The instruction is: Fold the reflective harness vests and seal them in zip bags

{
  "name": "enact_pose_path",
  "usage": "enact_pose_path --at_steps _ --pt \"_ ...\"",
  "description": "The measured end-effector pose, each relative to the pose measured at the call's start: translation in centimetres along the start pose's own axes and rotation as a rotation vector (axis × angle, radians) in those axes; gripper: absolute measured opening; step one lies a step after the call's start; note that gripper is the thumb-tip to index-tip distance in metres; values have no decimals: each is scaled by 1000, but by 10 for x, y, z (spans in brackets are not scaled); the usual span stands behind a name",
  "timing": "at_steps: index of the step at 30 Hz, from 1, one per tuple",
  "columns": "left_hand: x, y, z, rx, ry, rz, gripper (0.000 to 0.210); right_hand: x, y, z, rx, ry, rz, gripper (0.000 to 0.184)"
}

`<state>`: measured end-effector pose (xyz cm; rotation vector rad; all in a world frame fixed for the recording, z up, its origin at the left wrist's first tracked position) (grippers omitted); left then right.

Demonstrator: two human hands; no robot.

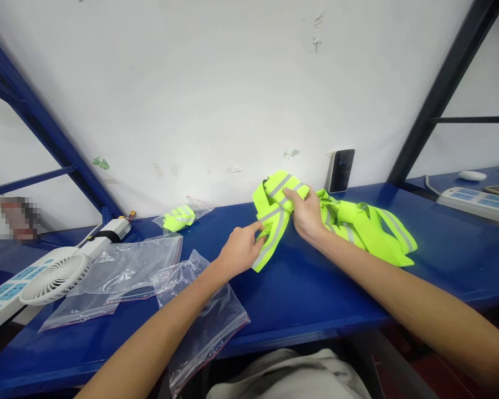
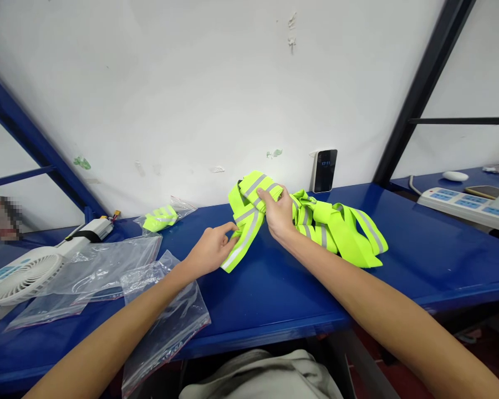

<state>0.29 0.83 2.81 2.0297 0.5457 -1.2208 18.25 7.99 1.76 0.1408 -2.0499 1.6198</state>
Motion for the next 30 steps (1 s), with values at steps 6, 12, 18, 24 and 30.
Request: enact_pose_path --at_steps 6,12,18,24,30 --pt "0 1 9 142 30 -282 14 -11 -7 -14 -31 43 -10 34" --pt "2 1 11 292 34 -400 15 -14 -11 -17 76 7 -78 33" --pt "1 -1 14 474 87 -484 35 -4 -19 -6 227 -44 -173 24" --pt "11 0 10 252 55 -492 65 5 -18 10 257 -105 -173 23" --pt "15 -8 6 146 6 -411 27 14 -15 27 319 -179 -176 31"
Point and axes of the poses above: each hand's wrist, its own z-axis away from the middle knuckle, its own x-axis out of the palm, y = z × x, the point moved 2 cm from there along -z, towards the middle knuckle, and after that the axes turned 14 degrees about x, right-handed, at the moved point
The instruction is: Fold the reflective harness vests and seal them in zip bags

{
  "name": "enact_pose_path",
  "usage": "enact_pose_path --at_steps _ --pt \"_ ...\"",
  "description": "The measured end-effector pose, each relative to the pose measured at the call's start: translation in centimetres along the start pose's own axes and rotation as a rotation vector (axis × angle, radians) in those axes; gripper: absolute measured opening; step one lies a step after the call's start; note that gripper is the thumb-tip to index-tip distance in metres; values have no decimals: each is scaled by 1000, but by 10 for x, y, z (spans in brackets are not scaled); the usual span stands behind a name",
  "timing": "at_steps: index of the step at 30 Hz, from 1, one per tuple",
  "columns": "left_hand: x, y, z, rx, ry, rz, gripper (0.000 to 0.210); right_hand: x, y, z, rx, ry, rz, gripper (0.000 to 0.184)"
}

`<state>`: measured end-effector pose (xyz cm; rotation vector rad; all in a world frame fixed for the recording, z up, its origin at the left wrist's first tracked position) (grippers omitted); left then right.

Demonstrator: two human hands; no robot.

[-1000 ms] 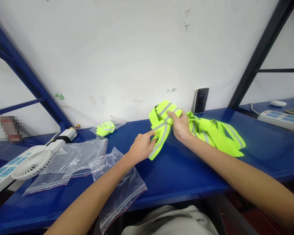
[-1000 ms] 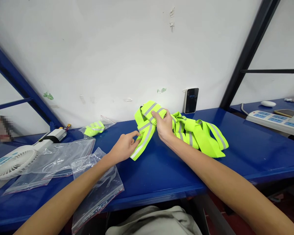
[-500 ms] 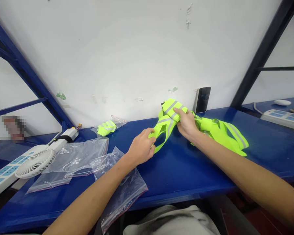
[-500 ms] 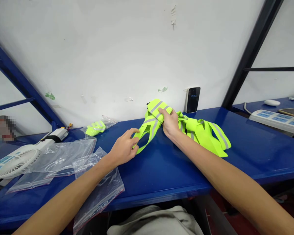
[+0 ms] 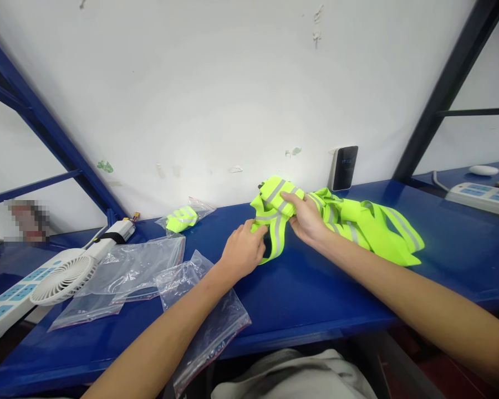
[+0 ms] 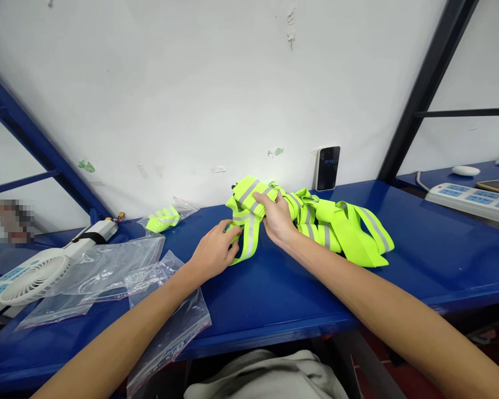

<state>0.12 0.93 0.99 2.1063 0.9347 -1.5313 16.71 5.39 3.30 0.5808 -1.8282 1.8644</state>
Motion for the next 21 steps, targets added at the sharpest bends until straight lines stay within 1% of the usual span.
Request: enact_pose_path --at_steps 2,4,5,6,8,9,10,11,12,14,15,17,18,21 --pt "-1 -1 1 7 20 89 22 0 -1 0 -11 1 20 30" --pt "-3 -2 1 -10 72 252 20 -2 -5 -3 -47 12 32 29" --pt "-4 -4 1 -43 110 358 23 -3 -7 -5 -65 20 31 29" --pt "-4 -6 1 -90 144 481 30 -5 -9 -7 -79 27 26 29" --pt "-2 -10 0 -205 173 755 52 -7 -13 -10 -97 37 14 29" --pt "-1 -12 0 -253 162 891 62 -8 -15 -10 -102 38 9 29" --pt "1 -14 0 -282 133 1009 66 -9 -17 -11 -105 37 6 28" --pt "1 -14 0 -287 93 1097 62 -9 -19 -11 -107 34 6 28" --pt "2 -14 0 -269 54 1152 53 -10 -21 -12 -108 32 10 27" --pt "0 -12 0 -177 11 1177 32 -12 -25 -14 -112 30 20 27" --pt "-1 -11 1 -121 17 1164 32 -14 -27 -16 -116 35 17 27" --pt "-3 -8 1 -54 104 1145 39 -20 -32 -22 -119 65 -16 27" --pt "-4 -8 1 -51 164 1148 39 -23 -35 -25 -118 86 -41 27" --pt "-4 -9 0 -130 316 1146 38 -32 -41 -34 -115 130 -84 25"
Point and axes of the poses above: each hand's wrist, its own z-axis away from the middle knuckle, its own x-axis out of the palm, y = z × x, the point moved 2 cm from there along -z, towards the middle knuckle, and after that the axes turned 14 degrees about x, right-handed, at the moved point
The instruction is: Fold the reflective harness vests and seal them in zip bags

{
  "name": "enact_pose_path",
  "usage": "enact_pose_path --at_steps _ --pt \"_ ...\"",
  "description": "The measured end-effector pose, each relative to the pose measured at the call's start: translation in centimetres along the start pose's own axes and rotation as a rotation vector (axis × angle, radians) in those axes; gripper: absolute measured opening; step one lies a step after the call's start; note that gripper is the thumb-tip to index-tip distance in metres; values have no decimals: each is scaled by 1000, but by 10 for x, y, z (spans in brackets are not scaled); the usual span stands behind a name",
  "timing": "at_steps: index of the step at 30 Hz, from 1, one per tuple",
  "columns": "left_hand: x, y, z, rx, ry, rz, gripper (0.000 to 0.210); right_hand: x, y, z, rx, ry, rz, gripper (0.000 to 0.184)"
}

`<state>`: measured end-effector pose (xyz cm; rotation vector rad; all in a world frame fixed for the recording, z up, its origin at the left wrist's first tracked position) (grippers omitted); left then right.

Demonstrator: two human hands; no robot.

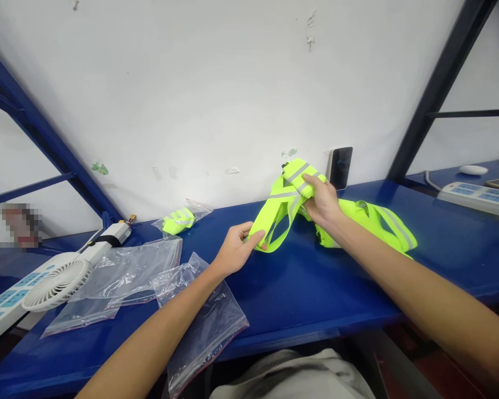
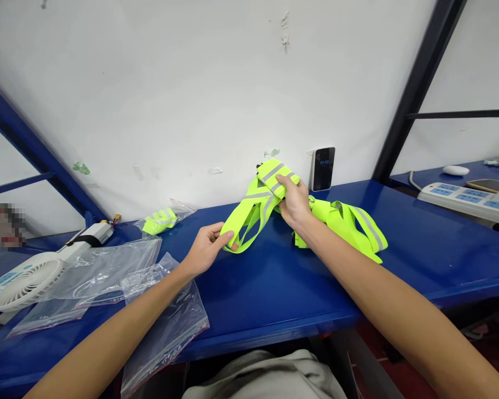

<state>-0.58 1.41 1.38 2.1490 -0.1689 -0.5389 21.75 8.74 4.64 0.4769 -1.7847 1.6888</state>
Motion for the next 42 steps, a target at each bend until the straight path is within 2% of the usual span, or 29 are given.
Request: enact_pose_path --at_steps 4,9,13,17,21,25,28,30,37,42 --pt "-4 -1 -3 -7 128 -140 38 0 -4 -1 -11 1 -13 24" --pt "-10 -11 -6 -164 91 -351 43 7 -6 9 -8 -34 -18 26" --pt "-8 -24 -5 -238 22 -199 36 7 -10 11 -65 -30 6 28" --pt "-7 -22 -3 -203 31 -181 66 10 -9 15 -62 -75 4 31" --pt "-6 -13 -3 -94 74 -147 72 22 1 35 -3 -169 45 33" --pt "1 -8 -4 -12 118 184 81 34 15 62 66 -271 111 38" --pt "8 -9 -4 -27 178 545 75 38 23 74 122 -320 142 43" --pt "10 -11 -4 -37 229 654 71 39 27 76 125 -336 164 45" --pt "12 -12 -4 -123 200 444 52 32 34 66 -6 -424 249 48" --pt "11 -14 -3 -150 254 428 47 25 38 59 -85 -414 326 52"
Point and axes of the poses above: each hand's wrist, its own z-axis away from the middle knuckle, its own x-axis out of the palm, y = z × x, the point moved 2 cm from there along -z, towards the middle knuckle, and after that the axes turned 14 degrees about x, right-handed, at the moved point
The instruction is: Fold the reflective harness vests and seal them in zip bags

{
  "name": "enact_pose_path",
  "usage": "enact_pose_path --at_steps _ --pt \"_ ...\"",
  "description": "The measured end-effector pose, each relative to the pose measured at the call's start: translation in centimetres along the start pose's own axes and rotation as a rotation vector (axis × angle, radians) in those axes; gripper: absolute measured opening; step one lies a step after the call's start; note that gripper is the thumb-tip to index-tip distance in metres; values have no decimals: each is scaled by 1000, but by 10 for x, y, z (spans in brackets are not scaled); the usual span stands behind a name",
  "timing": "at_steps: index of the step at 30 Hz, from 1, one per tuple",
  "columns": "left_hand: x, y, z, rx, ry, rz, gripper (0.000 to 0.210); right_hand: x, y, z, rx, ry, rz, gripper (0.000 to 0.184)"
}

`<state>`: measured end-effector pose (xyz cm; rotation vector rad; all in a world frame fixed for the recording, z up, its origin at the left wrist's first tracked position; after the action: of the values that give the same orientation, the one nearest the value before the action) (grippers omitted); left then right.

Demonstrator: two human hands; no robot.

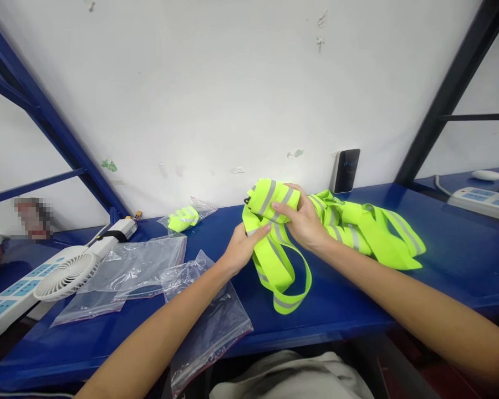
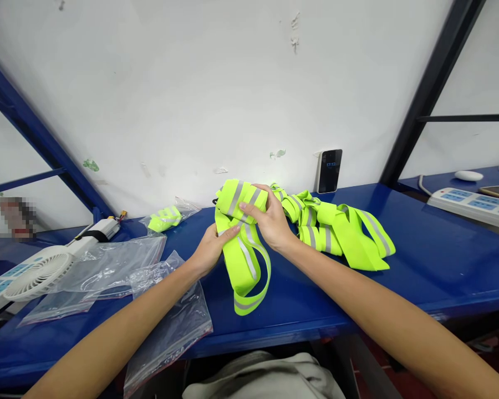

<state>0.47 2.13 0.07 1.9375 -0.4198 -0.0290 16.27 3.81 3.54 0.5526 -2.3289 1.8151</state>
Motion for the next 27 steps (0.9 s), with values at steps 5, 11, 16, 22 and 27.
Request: enact_pose_path --at_steps 5,11,16,22,27 --pt "-1 -1 -1 -22 42 99 44 -1 4 -1 -16 -27 54 51" --pt "-1 1 -4 144 198 31 57 -1 4 0 -60 25 201 51" --pt "0 2 -3 161 182 -98 43 3 0 5 -185 114 392 42" --pt "1 -5 -1 8 196 -41 44 2 0 4 -126 100 368 44" --pt "-3 -8 -2 -18 174 -36 42 -2 9 0 -69 19 256 47"
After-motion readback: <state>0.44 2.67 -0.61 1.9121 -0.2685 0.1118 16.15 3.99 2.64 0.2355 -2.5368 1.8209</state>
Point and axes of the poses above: each hand's wrist, its own z-axis away from the middle knuckle, its own x-axis out of the palm, y = z × x, the point moved 2 cm from there along -z, towards the middle knuckle, and after that the axes turned 14 degrees about x, right-handed, at the moved point
